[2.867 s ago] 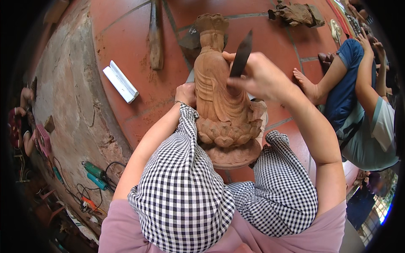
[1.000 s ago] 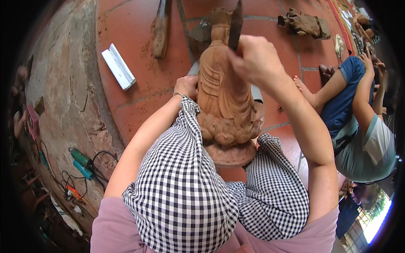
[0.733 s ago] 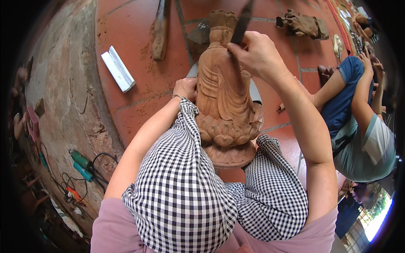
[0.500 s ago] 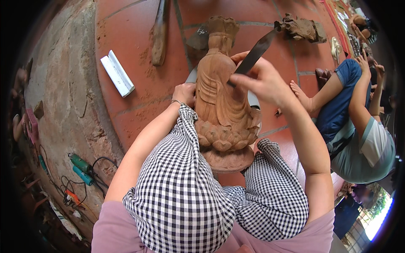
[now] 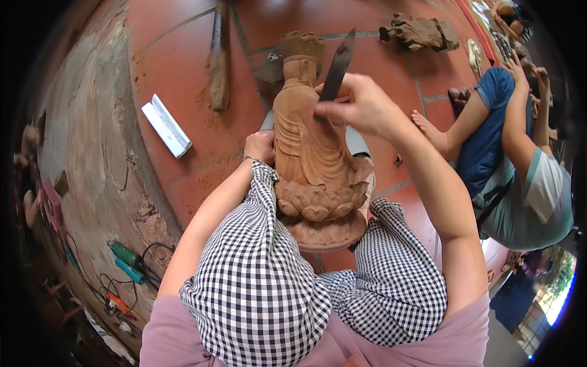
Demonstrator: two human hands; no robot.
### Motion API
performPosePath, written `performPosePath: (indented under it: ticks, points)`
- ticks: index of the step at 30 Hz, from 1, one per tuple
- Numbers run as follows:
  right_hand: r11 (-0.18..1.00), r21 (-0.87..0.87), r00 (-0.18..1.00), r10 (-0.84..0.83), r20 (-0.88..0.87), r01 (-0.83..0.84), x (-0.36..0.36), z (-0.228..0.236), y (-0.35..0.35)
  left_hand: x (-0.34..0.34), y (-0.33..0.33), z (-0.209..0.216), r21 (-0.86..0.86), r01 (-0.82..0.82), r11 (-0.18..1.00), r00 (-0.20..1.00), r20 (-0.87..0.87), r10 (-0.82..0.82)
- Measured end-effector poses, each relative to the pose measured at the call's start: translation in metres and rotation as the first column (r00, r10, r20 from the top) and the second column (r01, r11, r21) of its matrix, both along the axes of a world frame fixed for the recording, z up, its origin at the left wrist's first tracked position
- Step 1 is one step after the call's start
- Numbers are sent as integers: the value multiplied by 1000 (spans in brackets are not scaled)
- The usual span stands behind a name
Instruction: The person carves a wooden Buddha statue using a chisel and other hand tools. They refine the folds of the robe and details on the back of the figure while sitting on the floor in a workshop with other artisans.
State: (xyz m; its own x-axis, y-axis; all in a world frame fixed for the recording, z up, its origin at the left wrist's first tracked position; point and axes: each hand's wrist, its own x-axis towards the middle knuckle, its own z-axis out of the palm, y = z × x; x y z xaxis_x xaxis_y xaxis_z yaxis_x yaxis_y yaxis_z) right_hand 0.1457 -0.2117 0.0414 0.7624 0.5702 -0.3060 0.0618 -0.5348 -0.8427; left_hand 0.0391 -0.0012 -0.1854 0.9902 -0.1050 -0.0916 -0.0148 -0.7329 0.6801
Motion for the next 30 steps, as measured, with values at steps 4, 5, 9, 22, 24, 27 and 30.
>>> performPosePath:
  ticks: [4,5,9,22,24,27,30]
  points:
    - [955,131,962,-271,29,265,22,-26,-12,-1,-1,6,-67,-18,998,1000,21,19]
    - [941,135,946,-318,54,309,25,-27,-19,-1,-2,6,-76,-19,997,999,37,22]
    - [854,339,909,-417,-11,396,13,-33,-50,-2,0,1,-71,6,997,996,91,1]
    - [940,247,971,236,34,-237,0,-21,-48,-1,8,-2,-64,41,997,997,-60,-45]
    - [933,250,962,272,-22,-258,16,-27,-51,-1,5,-1,-71,35,997,995,-87,-41]
    - [925,370,948,191,-255,-87,26,-41,-53,0,0,5,-23,31,999,997,-76,-32]
    - [897,419,958,230,-171,-141,19,-40,-51,0,9,-10,-43,-12,999,995,-100,7]
